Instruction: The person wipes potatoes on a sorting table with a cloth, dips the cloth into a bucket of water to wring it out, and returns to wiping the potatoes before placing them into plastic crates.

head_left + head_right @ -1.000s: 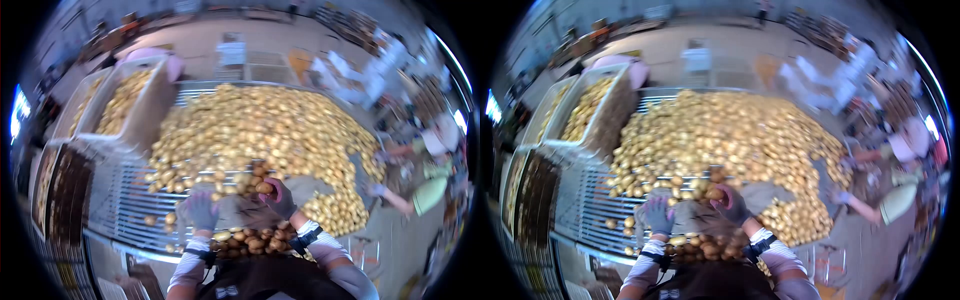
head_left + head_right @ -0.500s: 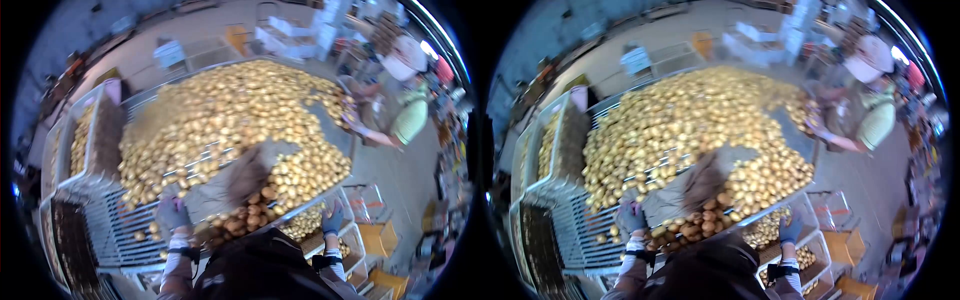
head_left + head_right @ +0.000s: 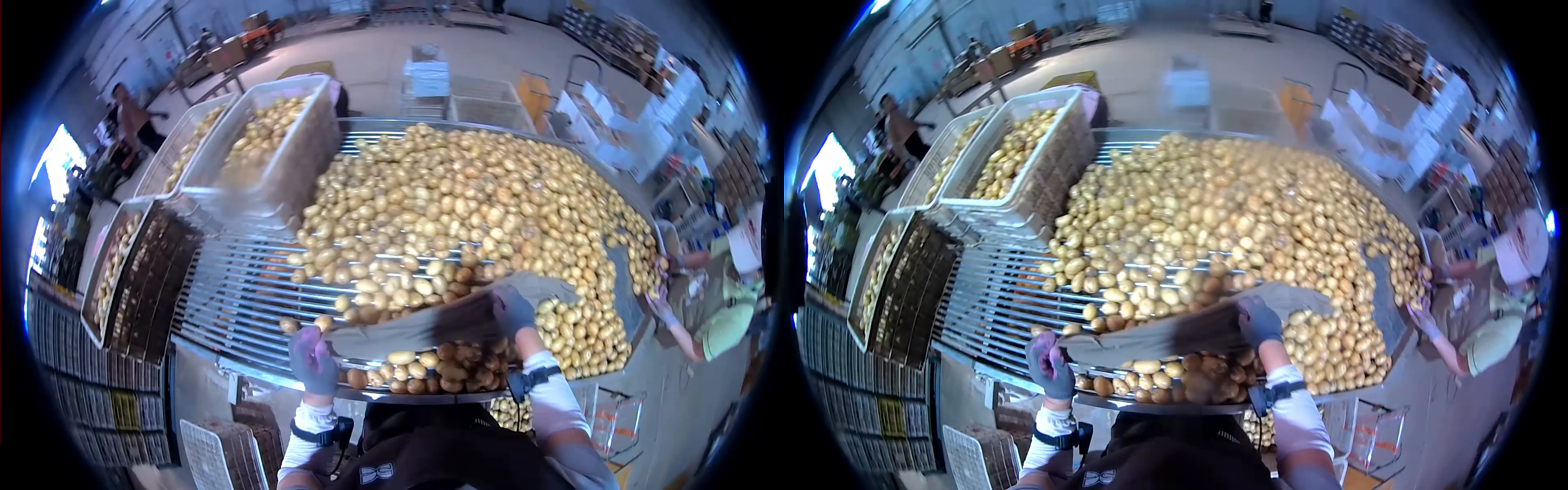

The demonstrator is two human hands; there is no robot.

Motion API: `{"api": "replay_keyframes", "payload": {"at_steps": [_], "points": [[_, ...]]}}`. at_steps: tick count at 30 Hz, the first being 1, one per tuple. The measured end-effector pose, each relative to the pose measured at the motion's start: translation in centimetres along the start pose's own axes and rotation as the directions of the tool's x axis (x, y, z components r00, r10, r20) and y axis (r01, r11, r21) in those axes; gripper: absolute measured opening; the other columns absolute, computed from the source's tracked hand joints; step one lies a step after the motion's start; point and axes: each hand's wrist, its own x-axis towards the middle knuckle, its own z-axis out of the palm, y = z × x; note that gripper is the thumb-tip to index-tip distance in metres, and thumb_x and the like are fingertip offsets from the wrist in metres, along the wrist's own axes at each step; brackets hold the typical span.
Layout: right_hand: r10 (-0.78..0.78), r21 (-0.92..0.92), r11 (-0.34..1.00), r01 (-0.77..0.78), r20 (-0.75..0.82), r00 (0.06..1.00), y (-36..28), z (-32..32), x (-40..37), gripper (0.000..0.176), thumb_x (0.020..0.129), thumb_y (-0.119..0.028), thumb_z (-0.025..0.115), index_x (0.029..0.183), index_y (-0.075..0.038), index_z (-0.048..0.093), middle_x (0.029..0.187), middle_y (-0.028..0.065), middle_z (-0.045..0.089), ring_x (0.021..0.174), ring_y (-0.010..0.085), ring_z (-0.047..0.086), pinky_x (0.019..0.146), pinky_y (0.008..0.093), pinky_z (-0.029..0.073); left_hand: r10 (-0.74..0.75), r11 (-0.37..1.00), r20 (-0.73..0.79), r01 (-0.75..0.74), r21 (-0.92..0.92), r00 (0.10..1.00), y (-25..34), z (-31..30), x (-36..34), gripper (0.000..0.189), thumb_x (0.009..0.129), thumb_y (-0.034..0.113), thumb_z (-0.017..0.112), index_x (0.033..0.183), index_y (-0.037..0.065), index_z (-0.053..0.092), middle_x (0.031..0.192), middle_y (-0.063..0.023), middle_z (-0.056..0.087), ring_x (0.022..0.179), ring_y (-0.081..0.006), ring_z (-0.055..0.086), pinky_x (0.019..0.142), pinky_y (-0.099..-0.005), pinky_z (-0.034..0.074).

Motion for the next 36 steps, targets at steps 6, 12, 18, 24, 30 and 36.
{"api": "replay_keyframes", "payload": {"at_steps": [6, 12, 18, 24, 30, 36], "points": [[0.045, 0.125, 0.990, -0.060, 0.113, 0.993, -6.2, -0.2, 0.6, 0.084, 0.084, -0.020, 0.072, 0.160, -0.019, 0.038, 0.129, 0.0186, 0.066, 0.113, 0.0386, 0.068, 0.096, 0.0497, 0.055, 0.283, 0.921, 0.097, -0.298, 0.250, 0.954, 0.5, -7.9, 2.5, 0.020, 0.099, 0.012, 0.065, 0.113, 0.000, 0.071, 0.113, -0.0169, 0.074, 0.106, -0.0361, 0.068, 0.097, -0.0473, 0.054], [-0.105, -0.023, 0.993, 0.120, 0.342, 0.934, -11.1, 2.6, 4.6, 0.043, 0.077, -0.036, 0.074, 0.114, -0.013, 0.071, 0.105, 0.0144, 0.076, 0.100, 0.0353, 0.073, 0.089, 0.0450, 0.057, 0.124, 0.934, 0.150, -0.166, 0.317, 0.981, -2.5, -7.2, 9.9, 0.021, 0.091, 0.009, 0.072, 0.110, 0.000, 0.070, 0.111, -0.0203, 0.075, 0.101, -0.0403, 0.073, 0.091, -0.0449, 0.058], [-0.149, 0.231, 0.971, 0.068, 0.353, 0.924, -9.0, 3.5, 7.1, 0.028, 0.083, -0.036, 0.078, 0.100, -0.013, 0.080, 0.088, 0.0106, 0.076, 0.083, 0.0256, 0.073, 0.078, 0.0375, 0.057, -0.272, 0.914, 0.448, 0.082, 0.397, 0.852, -16.0, -3.8, 4.3, 0.044, 0.095, 0.040, 0.069, 0.127, 0.011, 0.069, 0.128, -0.0148, 0.069, 0.116, -0.0397, 0.065, 0.098, -0.0502, 0.052], [0.049, 0.461, 0.880, -0.109, 0.142, 0.989, -6.8, 6.1, 3.6, 0.023, 0.097, -0.018, 0.069, 0.109, -0.001, 0.079, 0.089, 0.0045, 0.077, 0.084, 0.0149, 0.070, 0.079, 0.0308, 0.057, -0.150, 0.953, 0.568, -0.034, 0.301, 0.809, -16.0, 2.2, 4.0, 0.055, 0.091, 0.035, 0.074, 0.139, 0.010, 0.063, 0.136, -0.0158, 0.064, 0.132, -0.0409, 0.055, 0.115, -0.0538, 0.040], [0.479, 0.856, 0.517, -0.013, -0.276, 0.833, -11.2, 5.1, 0.2, 0.028, 0.107, -0.022, 0.061, 0.121, 0.001, 0.068, 0.083, -0.0002, 0.062, 0.071, 0.0063, 0.054, 0.065, 0.0212, 0.044, -0.123, 0.968, 0.607, -0.041, 0.249, 0.785, -20.4, 4.5, 2.3, 0.035, 0.087, 0.030, 0.077, 0.115, 0.010, 0.071, 0.124, -0.0109, 0.069, 0.125, -0.0355, 0.060, 0.114, -0.0524, 0.041], [0.366, 0.568, 0.798, 0.201, -0.721, 0.588, -14.4, 1.3, 2.3, 0.029, 0.109, -0.023, 0.059, 0.122, 0.001, 0.066, 0.105, 0.0075, 0.067, 0.092, 0.0131, 0.061, 0.083, 0.0279, 0.051, -0.120, 0.962, 0.367, 0.018, 0.271, 0.922, -14.8, 2.2, 7.7, 0.022, 0.085, 0.018, 0.079, 0.105, 0.010, 0.076, 0.106, -0.0126, 0.073, 0.099, -0.0330, 0.070, 0.090, -0.0433, 0.055]]}}
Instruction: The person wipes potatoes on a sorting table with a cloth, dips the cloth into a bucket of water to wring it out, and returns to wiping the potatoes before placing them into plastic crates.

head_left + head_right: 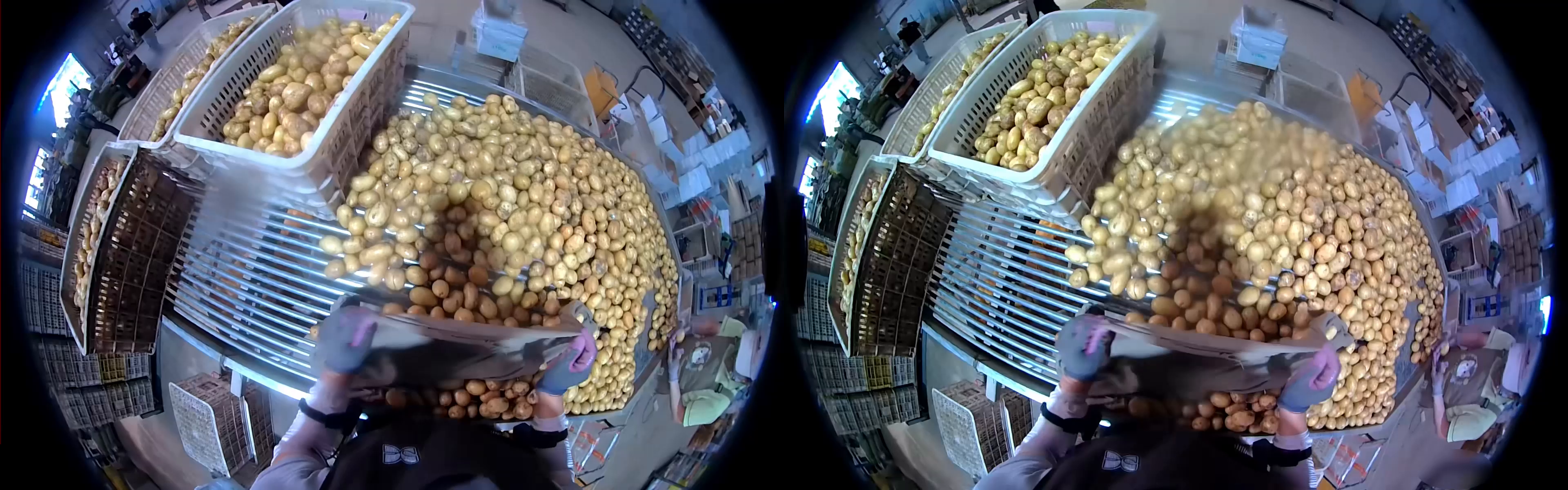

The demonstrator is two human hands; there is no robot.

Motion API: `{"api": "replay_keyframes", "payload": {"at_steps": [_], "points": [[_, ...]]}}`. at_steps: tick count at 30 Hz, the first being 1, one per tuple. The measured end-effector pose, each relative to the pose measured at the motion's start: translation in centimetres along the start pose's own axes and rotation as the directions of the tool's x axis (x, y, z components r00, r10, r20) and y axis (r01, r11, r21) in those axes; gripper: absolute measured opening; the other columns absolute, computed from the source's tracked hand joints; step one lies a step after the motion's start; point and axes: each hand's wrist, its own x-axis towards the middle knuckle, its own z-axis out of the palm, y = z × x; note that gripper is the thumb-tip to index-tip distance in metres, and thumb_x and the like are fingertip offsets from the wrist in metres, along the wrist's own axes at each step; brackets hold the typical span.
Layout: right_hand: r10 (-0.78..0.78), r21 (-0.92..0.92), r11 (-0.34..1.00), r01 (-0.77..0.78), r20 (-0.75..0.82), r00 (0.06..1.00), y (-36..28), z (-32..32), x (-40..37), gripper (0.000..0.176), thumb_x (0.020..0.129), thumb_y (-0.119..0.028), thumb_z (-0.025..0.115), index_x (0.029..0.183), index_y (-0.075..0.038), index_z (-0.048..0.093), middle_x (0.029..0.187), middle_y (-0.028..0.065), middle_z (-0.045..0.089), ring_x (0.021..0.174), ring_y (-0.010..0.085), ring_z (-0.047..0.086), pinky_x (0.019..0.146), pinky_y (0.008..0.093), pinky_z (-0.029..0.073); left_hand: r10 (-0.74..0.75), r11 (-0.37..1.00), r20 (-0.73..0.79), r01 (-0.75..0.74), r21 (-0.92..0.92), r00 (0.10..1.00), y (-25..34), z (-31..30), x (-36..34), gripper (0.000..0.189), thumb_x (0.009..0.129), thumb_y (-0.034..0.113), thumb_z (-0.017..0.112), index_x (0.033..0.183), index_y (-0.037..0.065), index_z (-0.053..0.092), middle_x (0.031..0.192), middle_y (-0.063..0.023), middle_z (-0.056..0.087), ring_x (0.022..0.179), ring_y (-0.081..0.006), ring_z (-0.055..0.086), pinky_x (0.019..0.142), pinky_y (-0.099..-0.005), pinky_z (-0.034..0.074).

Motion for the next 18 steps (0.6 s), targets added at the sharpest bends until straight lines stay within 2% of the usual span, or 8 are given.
{"api": "replay_keyframes", "payload": {"at_steps": [3, 9, 11, 12, 13, 14, 16, 18], "points": [[-0.217, -0.135, 0.967, 0.214, -0.009, 0.976, -1.8, 4.0, 3.9, 0.034, 0.110, -0.028, 0.057, 0.123, 0.003, 0.065, 0.119, 0.0126, 0.068, 0.105, 0.0199, 0.064, 0.097, 0.0349, 0.051, -0.182, 0.969, -0.289, 0.221, 0.107, 0.940, -1.8, -1.7, 3.2, 0.021, 0.091, 0.007, 0.073, 0.111, 0.006, 0.078, 0.094, -0.0126, 0.074, 0.085, -0.0267, 0.071, 0.080, -0.0337, 0.056], [-0.423, 0.049, 0.906, 0.421, 0.176, 0.889, -7.4, 26.1, 12.2, 0.036, 0.109, -0.020, 0.055, 0.134, 0.006, 0.060, 0.132, 0.0180, 0.067, 0.123, 0.0306, 0.063, 0.108, 0.0388, 0.048, -0.692, 0.638, -0.435, 0.207, -0.742, 0.576, -9.5, 2.7, 17.4, 0.034, 0.104, 0.014, 0.063, 0.135, 0.000, 0.063, 0.089, 0.0026, 0.063, 0.069, -0.0106, 0.052, 0.069, -0.0305, 0.049], [-0.663, 0.047, 0.735, 0.676, 0.255, 0.704, -3.6, 35.9, 11.8, 0.040, 0.105, -0.029, 0.058, 0.124, 0.006, 0.065, 0.132, 0.0224, 0.067, 0.123, 0.0352, 0.063, 0.106, 0.0425, 0.049, -0.630, 0.754, -0.456, 0.356, -0.552, 0.629, -13.4, 8.4, 15.6, 0.033, 0.106, 0.017, 0.060, 0.131, -0.002, 0.052, 0.099, -0.0027, 0.057, 0.081, -0.0119, 0.050, 0.077, -0.0269, 0.046], [-0.145, 0.182, 0.982, 0.046, 0.577, 0.804, -3.9, 37.6, 13.1, 0.040, 0.104, -0.032, 0.057, 0.116, 0.004, 0.068, 0.126, 0.0233, 0.069, 0.118, 0.0368, 0.065, 0.101, 0.0448, 0.050, -0.631, 0.749, -0.399, 0.390, -0.535, 0.665, -16.2, 13.1, 12.7, 0.041, 0.102, 0.016, 0.063, 0.136, -0.002, 0.050, 0.112, -0.0139, 0.061, 0.103, -0.0225, 0.057, 0.098, -0.0357, 0.047], [-0.083, 0.100, 0.995, 0.020, 0.674, 0.734, -3.7, 38.7, 12.6, 0.042, 0.104, -0.036, 0.055, 0.114, 0.002, 0.070, 0.123, 0.0250, 0.070, 0.116, 0.0392, 0.065, 0.100, 0.0478, 0.050, -0.647, 0.720, -0.347, 0.395, -0.570, 0.679, -13.2, 12.4, 15.6, 0.041, 0.101, 0.021, 0.064, 0.133, -0.002, 0.054, 0.110, -0.0187, 0.063, 0.103, -0.0297, 0.060, 0.098, -0.0394, 0.048], [-0.020, 0.014, 1.000, 0.014, 0.759, 0.651, -3.4, 39.8, 12.0, 0.044, 0.103, -0.039, 0.054, 0.111, 0.000, 0.072, 0.119, 0.0267, 0.070, 0.115, 0.0417, 0.065, 0.098, 0.0508, 0.050, -0.312, 0.911, -0.037, 0.310, 0.271, 0.949, -9.4, 11.1, 11.9, 0.041, 0.099, 0.025, 0.064, 0.131, -0.001, 0.058, 0.108, -0.0238, 0.064, 0.105, -0.0400, 0.062, 0.096, -0.0467, 0.049], [-0.386, -0.113, 0.785, 0.609, 0.681, 0.623, -2.3, 44.6, 10.3, 0.047, 0.102, -0.042, 0.052, 0.114, -0.002, 0.073, 0.118, 0.0291, 0.069, 0.118, 0.0449, 0.062, 0.100, 0.0545, 0.049, -0.304, 0.949, -0.114, 0.311, 0.053, 0.946, -8.4, 14.2, 11.1, 0.038, 0.096, 0.024, 0.062, 0.128, 0.003, 0.062, 0.111, -0.0242, 0.065, 0.109, -0.0449, 0.060, 0.098, -0.0556, 0.046], [-0.481, -0.306, 0.443, 0.843, 0.712, 0.511, 0.0, 48.7, 8.9, 0.048, 0.102, -0.044, 0.050, 0.092, -0.007, 0.077, 0.096, 0.0197, 0.076, 0.091, 0.0404, 0.071, 0.085, 0.0510, 0.053, -0.244, 0.951, -0.098, 0.258, 0.172, 0.965, -7.9, 14.5, 11.9, 0.039, 0.096, 0.024, 0.061, 0.129, 0.004, 0.062, 0.113, -0.0238, 0.065, 0.108, -0.0449, 0.060, 0.097, -0.0561, 0.047]]}}
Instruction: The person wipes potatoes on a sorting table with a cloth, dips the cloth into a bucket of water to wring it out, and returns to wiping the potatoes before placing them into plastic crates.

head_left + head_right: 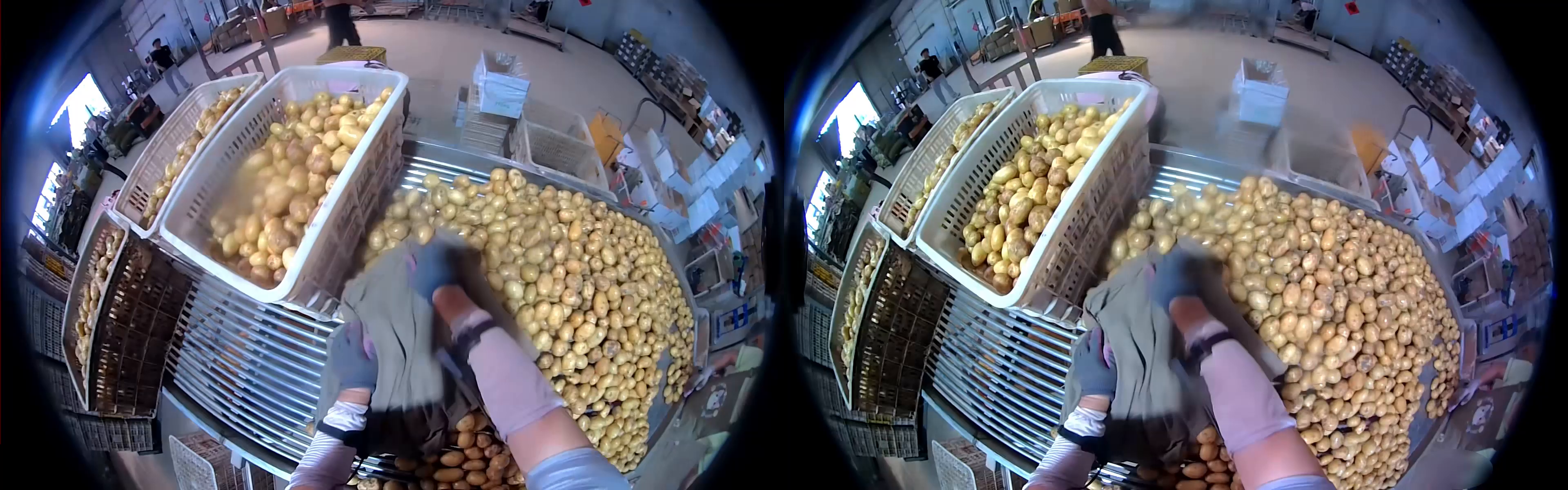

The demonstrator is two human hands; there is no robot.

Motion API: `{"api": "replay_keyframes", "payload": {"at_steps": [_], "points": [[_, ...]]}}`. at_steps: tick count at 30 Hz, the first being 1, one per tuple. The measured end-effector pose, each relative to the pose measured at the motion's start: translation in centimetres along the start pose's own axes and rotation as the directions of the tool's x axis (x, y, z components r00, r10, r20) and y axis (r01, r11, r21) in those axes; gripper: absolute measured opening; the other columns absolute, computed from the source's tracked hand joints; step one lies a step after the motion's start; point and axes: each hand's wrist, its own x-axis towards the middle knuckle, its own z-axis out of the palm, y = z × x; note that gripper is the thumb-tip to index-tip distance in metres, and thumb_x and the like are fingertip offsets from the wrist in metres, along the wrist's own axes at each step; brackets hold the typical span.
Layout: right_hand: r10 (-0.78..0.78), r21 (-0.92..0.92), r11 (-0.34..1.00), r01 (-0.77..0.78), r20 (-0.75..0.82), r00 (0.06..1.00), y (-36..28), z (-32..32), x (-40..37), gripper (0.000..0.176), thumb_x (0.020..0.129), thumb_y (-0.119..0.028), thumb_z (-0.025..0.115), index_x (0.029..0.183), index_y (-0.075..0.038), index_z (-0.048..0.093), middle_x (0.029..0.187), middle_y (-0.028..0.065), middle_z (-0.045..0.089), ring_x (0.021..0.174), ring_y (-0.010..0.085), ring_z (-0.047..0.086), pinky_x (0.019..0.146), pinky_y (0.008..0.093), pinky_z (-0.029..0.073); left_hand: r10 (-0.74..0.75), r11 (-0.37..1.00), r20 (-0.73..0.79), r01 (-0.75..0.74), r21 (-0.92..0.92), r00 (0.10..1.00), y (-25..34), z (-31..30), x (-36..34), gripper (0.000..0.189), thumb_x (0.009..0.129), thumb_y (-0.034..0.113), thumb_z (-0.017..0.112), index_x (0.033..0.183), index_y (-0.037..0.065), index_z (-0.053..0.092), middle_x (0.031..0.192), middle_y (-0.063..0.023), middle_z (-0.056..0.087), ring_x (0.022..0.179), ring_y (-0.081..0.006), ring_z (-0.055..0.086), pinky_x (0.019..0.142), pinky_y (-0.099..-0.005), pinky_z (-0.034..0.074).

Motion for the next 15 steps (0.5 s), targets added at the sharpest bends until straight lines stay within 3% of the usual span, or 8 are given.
{"api": "replay_keyframes", "payload": {"at_steps": [2, 5, 7, 9, 11, 13, 14, 15], "points": [[0.048, 0.110, 0.992, -0.062, 0.130, 0.990, 0.4, -1.8, 1.1, 0.047, 0.103, -0.045, 0.049, 0.097, -0.008, 0.077, 0.100, 0.0190, 0.076, 0.094, 0.0410, 0.070, 0.087, 0.0514, 0.052, 0.112, 0.990, 0.010, -0.112, 0.091, 0.994, 1.1, -0.5, 2.0, 0.036, 0.094, 0.023, 0.062, 0.124, 0.003, 0.067, 0.110, -0.0221, 0.069, 0.100, -0.0447, 0.065, 0.092, -0.0564, 0.050], [-0.009, 0.381, 0.901, -0.208, 0.497, 0.868, 2.4, -7.0, 4.6, 0.046, 0.104, -0.048, 0.047, 0.111, -0.013, 0.077, 0.114, 0.0168, 0.075, 0.104, 0.0427, 0.069, 0.094, 0.0525, 0.051, -0.021, 1.000, 0.150, 0.024, -0.020, 0.989, 0.8, 0.3, 3.4, 0.029, 0.096, 0.026, 0.061, 0.111, 0.005, 0.074, 0.096, -0.0227, 0.074, 0.092, -0.0454, 0.070, 0.084, -0.0539, 0.055], [-0.132, 0.547, 0.833, -0.083, 0.342, 0.931, 2.7, 2.2, 1.6, 0.053, 0.101, -0.056, 0.046, 0.115, -0.015, 0.077, 0.118, 0.0166, 0.075, 0.108, 0.0411, 0.070, 0.095, 0.0524, 0.053, -0.110, 0.993, 0.223, 0.097, 0.070, 0.969, 1.6, -0.3, 3.2, 0.030, 0.094, 0.033, 0.059, 0.103, 0.009, 0.074, 0.096, -0.0196, 0.075, 0.090, -0.0440, 0.070, 0.085, -0.0552, 0.054], [-0.185, 0.412, 0.902, -0.131, 0.643, 0.743, 2.7, -3.2, 0.3, 0.065, 0.103, -0.064, 0.036, 0.131, -0.018, 0.072, 0.131, 0.0166, 0.071, 0.120, 0.0405, 0.067, 0.107, 0.0500, 0.049, -0.033, 0.994, 0.276, 0.004, 0.105, 0.961, 2.8, -1.5, 2.4, 0.026, 0.096, 0.034, 0.058, 0.095, 0.010, 0.067, 0.090, -0.0171, 0.071, 0.087, -0.0424, 0.068, 0.079, -0.0563, 0.051], [-0.217, 0.432, 0.895, -0.115, 0.645, 0.733, 2.3, -5.3, -2.8, 0.067, 0.104, -0.065, 0.034, 0.135, -0.018, 0.070, 0.133, 0.0192, 0.070, 0.124, 0.0401, 0.066, 0.110, 0.0486, 0.047, 0.021, 0.998, 0.211, -0.033, 0.055, 0.977, 2.1, 0.1, -0.3, 0.023, 0.096, 0.032, 0.059, 0.093, 0.010, 0.063, 0.091, -0.0158, 0.069, 0.086, -0.0415, 0.067, 0.076, -0.0555, 0.050], [-0.313, 0.508, 0.860, -0.046, 0.596, 0.740, 2.9, -4.7, -6.6, 0.067, 0.103, -0.064, 0.035, 0.134, -0.017, 0.071, 0.131, 0.0194, 0.070, 0.121, 0.0404, 0.067, 0.108, 0.0482, 0.049, 0.046, 0.996, 0.393, -0.073, 0.053, 0.918, 3.7, -1.4, -2.6, 0.020, 0.095, 0.030, 0.059, 0.095, 0.010, 0.062, 0.090, -0.0152, 0.069, 0.084, -0.0403, 0.067, 0.077, -0.0565, 0.049], [-0.345, 0.503, 0.864, -0.013, 0.611, 0.713, 3.2, -4.1, -8.4, 0.066, 0.103, -0.064, 0.037, 0.132, -0.016, 0.071, 0.130, 0.0194, 0.070, 0.119, 0.0407, 0.067, 0.106, 0.0480, 0.050, -0.007, 0.997, 0.503, -0.035, 0.073, 0.864, 4.2, -2.2, -4.0, 0.024, 0.097, 0.028, 0.058, 0.109, 0.008, 0.065, 0.107, -0.0185, 0.071, 0.104, -0.0396, 0.068, 0.091, -0.0554, 0.049], [-0.337, 0.409, 0.912, 0.027, 0.712, 0.616, 3.5, -3.4, -10.5, 0.062, 0.102, -0.062, 0.041, 0.130, -0.016, 0.072, 0.127, 0.0193, 0.071, 0.116, 0.0411, 0.068, 0.103, 0.0480, 0.052, -0.004, 0.997, 0.508, -0.037, 0.071, 0.861, 3.7, -1.8, -6.0, 0.024, 0.097, 0.028, 0.058, 0.109, 0.008, 0.065, 0.107, -0.0185, 0.071, 0.104, -0.0396, 0.068, 0.091, -0.0554, 0.049]]}}
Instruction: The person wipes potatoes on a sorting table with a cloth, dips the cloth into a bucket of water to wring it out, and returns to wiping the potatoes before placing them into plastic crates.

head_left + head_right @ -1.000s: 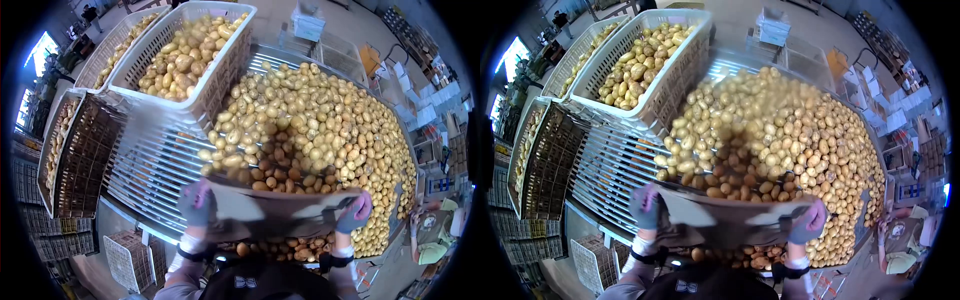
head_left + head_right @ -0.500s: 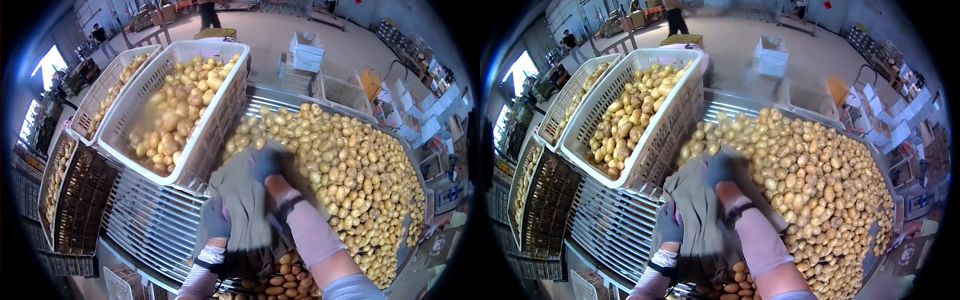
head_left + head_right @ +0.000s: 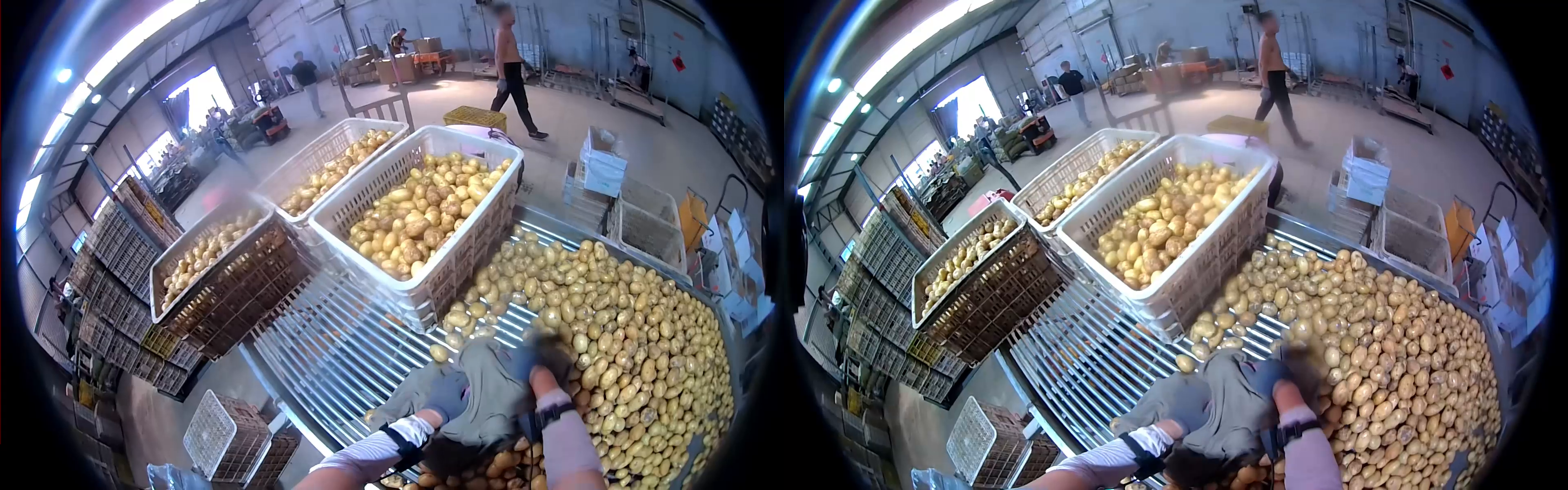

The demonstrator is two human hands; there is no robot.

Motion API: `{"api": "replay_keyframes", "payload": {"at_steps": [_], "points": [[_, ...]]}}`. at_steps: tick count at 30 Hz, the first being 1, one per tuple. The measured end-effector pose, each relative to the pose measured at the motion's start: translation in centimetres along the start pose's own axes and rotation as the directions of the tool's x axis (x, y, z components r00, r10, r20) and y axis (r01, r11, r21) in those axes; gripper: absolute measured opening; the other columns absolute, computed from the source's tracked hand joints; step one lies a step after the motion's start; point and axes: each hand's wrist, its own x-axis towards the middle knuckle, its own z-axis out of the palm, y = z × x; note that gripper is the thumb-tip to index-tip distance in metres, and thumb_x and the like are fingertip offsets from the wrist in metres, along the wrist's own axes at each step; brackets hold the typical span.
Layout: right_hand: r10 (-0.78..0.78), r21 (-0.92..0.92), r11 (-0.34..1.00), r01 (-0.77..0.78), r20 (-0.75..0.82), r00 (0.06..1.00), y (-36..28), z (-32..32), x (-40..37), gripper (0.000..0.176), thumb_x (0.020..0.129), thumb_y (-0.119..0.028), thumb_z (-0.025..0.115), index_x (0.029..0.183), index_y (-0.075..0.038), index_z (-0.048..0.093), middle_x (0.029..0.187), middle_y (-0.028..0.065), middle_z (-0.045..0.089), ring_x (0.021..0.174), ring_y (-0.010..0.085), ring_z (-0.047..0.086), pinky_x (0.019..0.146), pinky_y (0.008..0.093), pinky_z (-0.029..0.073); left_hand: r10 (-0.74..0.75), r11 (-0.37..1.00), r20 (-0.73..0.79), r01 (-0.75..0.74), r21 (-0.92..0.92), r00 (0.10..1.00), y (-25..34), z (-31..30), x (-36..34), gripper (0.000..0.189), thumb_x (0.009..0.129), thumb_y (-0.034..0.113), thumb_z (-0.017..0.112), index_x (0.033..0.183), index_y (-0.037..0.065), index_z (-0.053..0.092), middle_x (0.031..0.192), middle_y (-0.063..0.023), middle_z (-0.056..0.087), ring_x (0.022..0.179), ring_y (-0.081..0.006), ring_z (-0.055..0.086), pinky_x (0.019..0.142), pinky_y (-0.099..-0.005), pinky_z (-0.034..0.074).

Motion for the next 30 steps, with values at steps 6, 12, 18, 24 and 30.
{"api": "replay_keyframes", "payload": {"at_steps": [6, 12, 18, 24, 30], "points": [[0.239, 0.435, 0.894, -0.109, -0.256, 0.937, -2.3, 1.2, -23.8, 0.049, 0.093, -0.045, 0.070, 0.122, -0.005, 0.070, 0.122, 0.0234, 0.071, 0.111, 0.0443, 0.068, 0.097, 0.0511, 0.055, 0.566, 0.822, 0.205, -0.527, -0.215, 0.799, 2.7, 3.4, -9.7, 0.054, 0.097, 0.033, 0.056, 0.141, 0.001, 0.058, 0.155, -0.0279, 0.047, 0.149, -0.0485, 0.036, 0.127, -0.0641, 0.017], [0.388, 0.166, 0.921, -0.352, -0.454, 0.802, 3.6, 10.1, -31.6, 0.082, 0.091, -0.042, 0.067, 0.160, -0.008, 0.038, 0.166, 0.0179, 0.035, 0.151, 0.0416, 0.036, 0.126, 0.0536, 0.027, 0.496, 0.856, 0.541, -0.488, -0.172, 0.679, 13.3, 3.5, -2.1, 0.058, 0.096, 0.035, 0.060, 0.146, 0.008, 0.056, 0.148, -0.0276, 0.051, 0.150, -0.0447, 0.034, 0.119, -0.0567, 0.029], [0.475, 0.275, 0.872, -0.405, -0.681, 0.558, 13.2, 3.5, -22.1, 0.081, 0.092, -0.024, 0.061, 0.165, -0.014, 0.028, 0.170, 0.0201, 0.026, 0.158, 0.0448, 0.019, 0.130, 0.0593, 0.012, 0.469, 0.790, 0.200, -0.307, -0.532, 0.861, 19.4, 11.9, 15.3, 0.063, 0.101, 0.033, 0.054, 0.155, 0.001, 0.043, 0.169, -0.0190, 0.029, 0.157, -0.0396, 0.021, 0.128, -0.0490, 0.021], [0.549, 0.240, 0.793, -0.560, -0.681, 0.486, 12.7, 2.5, -20.0, 0.074, 0.093, -0.014, 0.055, 0.163, -0.011, 0.031, 0.168, 0.0238, 0.028, 0.152, 0.0510, 0.029, 0.120, 0.0547, 0.036, 0.439, 0.887, 0.208, -0.459, 0.059, 0.874, 20.5, 9.8, 15.3, 0.075, 0.096, 0.029, 0.060, 0.156, -0.009, 0.035, 0.170, -0.0280, 0.021, 0.160, -0.0484, 0.008, 0.130, -0.0530, 0.015], [0.338, 0.263, 0.934, -0.240, -0.443, 0.830, 1.4, 8.2, -30.8, 0.087, 0.088, -0.032, 0.064, 0.165, -0.008, 0.029, 0.167, 0.0208, 0.030, 0.155, 0.0461, 0.026, 0.125, 0.0604, 0.025, 0.582, 0.715, 0.484, -0.695, 0.078, 0.653, 9.5, 7.7, 1.0, 0.056, 0.087, 0.028, 0.065, 0.135, 0.001, 0.064, 0.150, -0.0261, 0.053, 0.144, -0.0424, 0.047, 0.117, -0.0582, 0.036]]}}
